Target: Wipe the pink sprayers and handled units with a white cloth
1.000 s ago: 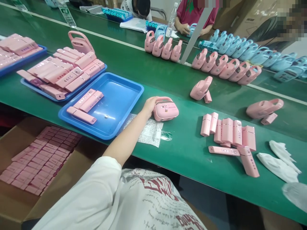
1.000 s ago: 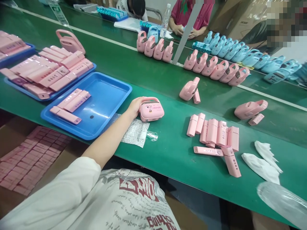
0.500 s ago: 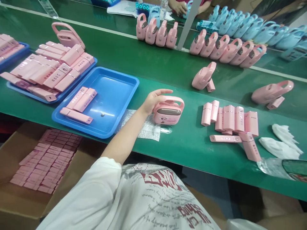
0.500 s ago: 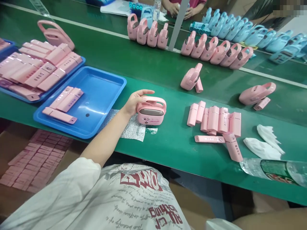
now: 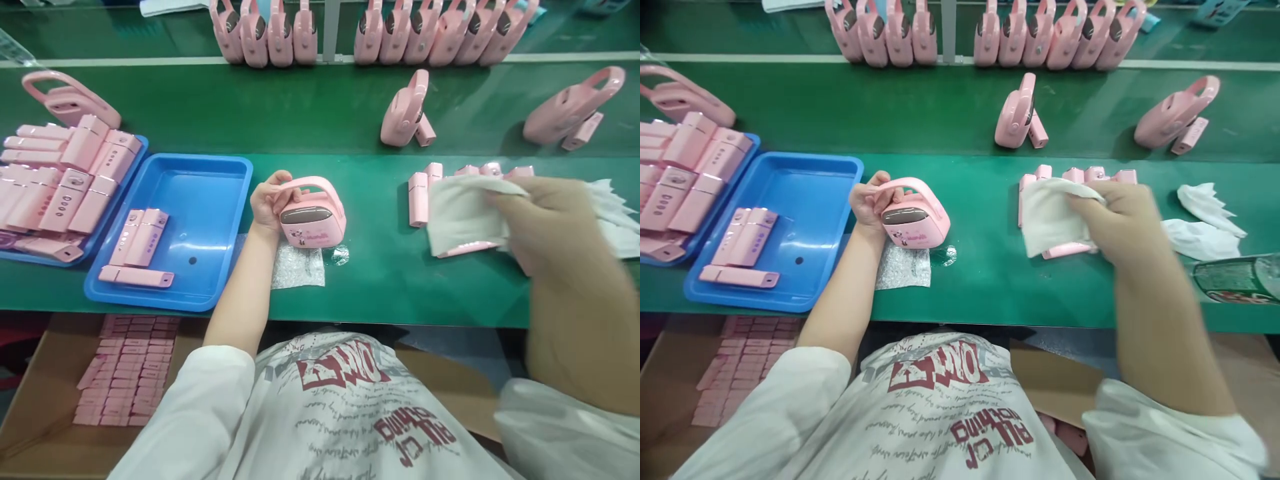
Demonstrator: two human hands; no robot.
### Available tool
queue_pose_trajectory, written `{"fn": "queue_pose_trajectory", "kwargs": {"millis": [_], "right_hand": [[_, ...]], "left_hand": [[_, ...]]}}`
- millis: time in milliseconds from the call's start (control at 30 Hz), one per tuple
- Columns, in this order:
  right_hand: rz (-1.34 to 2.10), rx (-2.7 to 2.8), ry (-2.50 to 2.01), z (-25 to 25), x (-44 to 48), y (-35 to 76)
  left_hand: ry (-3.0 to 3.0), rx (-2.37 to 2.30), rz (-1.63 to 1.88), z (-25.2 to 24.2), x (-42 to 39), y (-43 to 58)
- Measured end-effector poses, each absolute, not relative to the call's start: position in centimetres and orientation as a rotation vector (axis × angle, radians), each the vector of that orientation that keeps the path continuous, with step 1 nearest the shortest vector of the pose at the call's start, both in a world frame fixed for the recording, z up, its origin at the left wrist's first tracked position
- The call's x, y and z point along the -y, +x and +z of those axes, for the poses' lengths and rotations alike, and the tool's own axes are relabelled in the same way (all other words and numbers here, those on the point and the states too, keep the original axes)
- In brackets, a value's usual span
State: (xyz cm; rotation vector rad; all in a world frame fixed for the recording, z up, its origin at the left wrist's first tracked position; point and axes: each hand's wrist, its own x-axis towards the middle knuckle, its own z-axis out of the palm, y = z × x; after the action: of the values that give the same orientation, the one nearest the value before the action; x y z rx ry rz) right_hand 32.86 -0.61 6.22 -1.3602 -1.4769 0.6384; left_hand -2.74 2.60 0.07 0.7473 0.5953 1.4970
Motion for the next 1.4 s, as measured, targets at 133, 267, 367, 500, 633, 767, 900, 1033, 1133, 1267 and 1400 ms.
{"fn": "queue_pose_trajectory", "kwargs": {"millis": [133,267,367,500,633,767,900,1033,1133,1267,1400], "right_hand": [[0.958,1.195,-1.245,2.1,-1.8,28.0],[1.015,1.297,-1.238,0.0,-1.0,21.7],[0.810,1.677,-1.143,0.4,0.4,17.8],[0.408,2.069,-0.947,0.5,0.7,15.5],[0.390,2.039,-0.976,-0.6,-0.5,16.3],[0.396,1.976,-0.999,-1.1,-0.5,17.4],[0.276,2.113,-0.786,-1.2,-0.1,17.6],[0.284,2.033,-0.804,-1.5,-0.5,17.4],[0.179,2.122,-0.671,-1.6,-0.6,17.4],[0.244,2.165,-0.775,-1.5,-0.9,17.6],[0.222,2.205,-0.749,-1.6,-0.1,17.4]], "left_hand": [[0.675,-0.612,1.504,0.3,-2.6,-2.5],[0.672,-0.642,1.537,0.5,-2.7,-1.3],[0.737,-0.624,1.503,0.9,-2.2,-0.4],[0.744,-0.669,1.379,1.8,-1.0,0.3],[0.770,-0.665,1.300,2.4,-0.1,0.7],[0.816,-0.613,1.307,2.4,0.1,1.1],[0.740,-0.640,1.338,2.5,0.2,1.2],[0.681,-0.637,1.372,2.2,0.0,1.1],[0.642,-0.648,1.384,2.0,-0.1,1.0],[0.614,-0.657,1.423,2.0,-0.1,1.1],[0.566,-0.699,1.438,2.4,0.1,1.3]]}}
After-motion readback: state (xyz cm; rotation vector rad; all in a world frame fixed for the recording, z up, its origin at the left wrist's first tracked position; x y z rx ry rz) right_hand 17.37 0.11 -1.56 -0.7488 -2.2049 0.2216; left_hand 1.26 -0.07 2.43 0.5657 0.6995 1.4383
